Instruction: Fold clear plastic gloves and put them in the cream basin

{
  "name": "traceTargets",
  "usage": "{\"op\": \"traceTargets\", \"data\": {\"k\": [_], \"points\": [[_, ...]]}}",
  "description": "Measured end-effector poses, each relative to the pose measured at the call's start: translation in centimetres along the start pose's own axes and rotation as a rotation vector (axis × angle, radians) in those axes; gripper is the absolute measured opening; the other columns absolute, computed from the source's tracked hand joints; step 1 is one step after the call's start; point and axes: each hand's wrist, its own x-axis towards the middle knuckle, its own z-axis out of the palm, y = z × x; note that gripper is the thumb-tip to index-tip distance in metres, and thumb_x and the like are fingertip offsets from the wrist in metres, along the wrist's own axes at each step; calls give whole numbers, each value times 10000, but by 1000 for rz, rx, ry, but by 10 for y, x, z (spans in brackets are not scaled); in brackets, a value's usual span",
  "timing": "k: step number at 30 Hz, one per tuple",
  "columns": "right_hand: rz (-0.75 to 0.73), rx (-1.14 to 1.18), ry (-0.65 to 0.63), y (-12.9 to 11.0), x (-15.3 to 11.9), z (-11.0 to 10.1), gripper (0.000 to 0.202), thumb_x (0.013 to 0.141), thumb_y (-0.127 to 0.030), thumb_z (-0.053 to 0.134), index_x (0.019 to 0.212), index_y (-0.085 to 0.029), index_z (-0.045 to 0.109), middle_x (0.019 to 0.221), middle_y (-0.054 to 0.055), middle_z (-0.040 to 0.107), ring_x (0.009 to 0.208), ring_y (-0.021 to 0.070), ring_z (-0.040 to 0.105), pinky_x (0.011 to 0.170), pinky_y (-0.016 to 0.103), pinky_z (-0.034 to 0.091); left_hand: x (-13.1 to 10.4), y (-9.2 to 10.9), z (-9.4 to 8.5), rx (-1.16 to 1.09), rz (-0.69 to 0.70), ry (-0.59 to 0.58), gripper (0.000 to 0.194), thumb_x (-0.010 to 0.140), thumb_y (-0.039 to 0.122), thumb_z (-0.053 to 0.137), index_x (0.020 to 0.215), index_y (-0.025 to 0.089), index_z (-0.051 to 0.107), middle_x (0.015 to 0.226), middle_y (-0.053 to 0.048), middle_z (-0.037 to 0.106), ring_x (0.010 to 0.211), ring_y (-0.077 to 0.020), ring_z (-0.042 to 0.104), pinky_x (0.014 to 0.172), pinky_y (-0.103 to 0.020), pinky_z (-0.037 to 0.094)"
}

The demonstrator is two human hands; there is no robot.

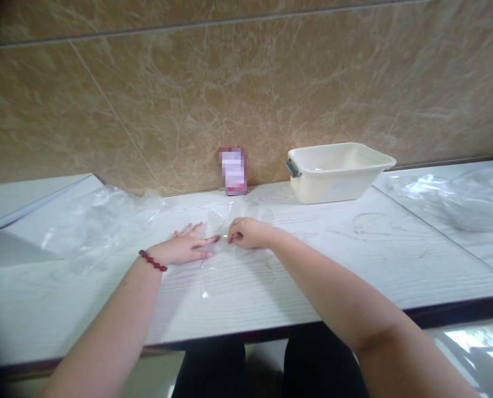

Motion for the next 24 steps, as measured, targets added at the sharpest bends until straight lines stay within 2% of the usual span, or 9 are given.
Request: {"op": "traceTargets", "data": {"k": [3, 8, 11, 15, 24], "points": [[-14, 1, 17, 0, -1, -1, 255, 636, -75, 485, 823, -157, 636, 862, 46, 568, 726, 109, 509, 690, 230, 397, 0, 1, 1, -8, -2, -2, 653, 617, 714, 296, 1200, 422, 300, 1384, -23, 17, 1221, -362, -18, 888, -584, 80], [36, -67, 154, -4, 1, 6, 233, 748, -265, 476, 918, -204, 624, 914, 55, 544, 877, 146, 474, 839, 306, 326, 1, 0, 1, -21, -1, 3, 665, 598, 714, 334, 1186, 404, 346, 1381, -41, 47, 1217, -374, -6, 879, -588, 97], [111, -124, 88, 0, 2, 9, 264, 712, -394, 520, 922, -276, 627, 975, 50, 503, 914, 174, 433, 839, 334, 310, 2, -1, 1, -22, 1, 6, 675, 597, 712, 340, 1192, 395, 342, 1380, -51, 51, 1217, -375, 4, 880, -583, 106], [215, -152, 0, 11, 0, 5, 328, 651, -471, 559, 942, -329, 612, 973, 43, 485, 895, 190, 414, 814, 348, 307, 0, -2, 1, -24, 3, 4, 718, 573, 711, 377, 1210, 386, 314, 1379, -60, 50, 1218, -373, 10, 885, -575, 113], [282, -173, -28, 18, -3, -4, 343, 633, -492, 564, 937, -341, 613, 933, 36, 505, 869, 180, 431, 802, 305, 299, -3, -6, -2, -32, 13, -38, 818, 511, 709, 449, 1236, 390, 243, 1378, -73, -14, 1211, -381, -33, 884, -583, 106]]}}
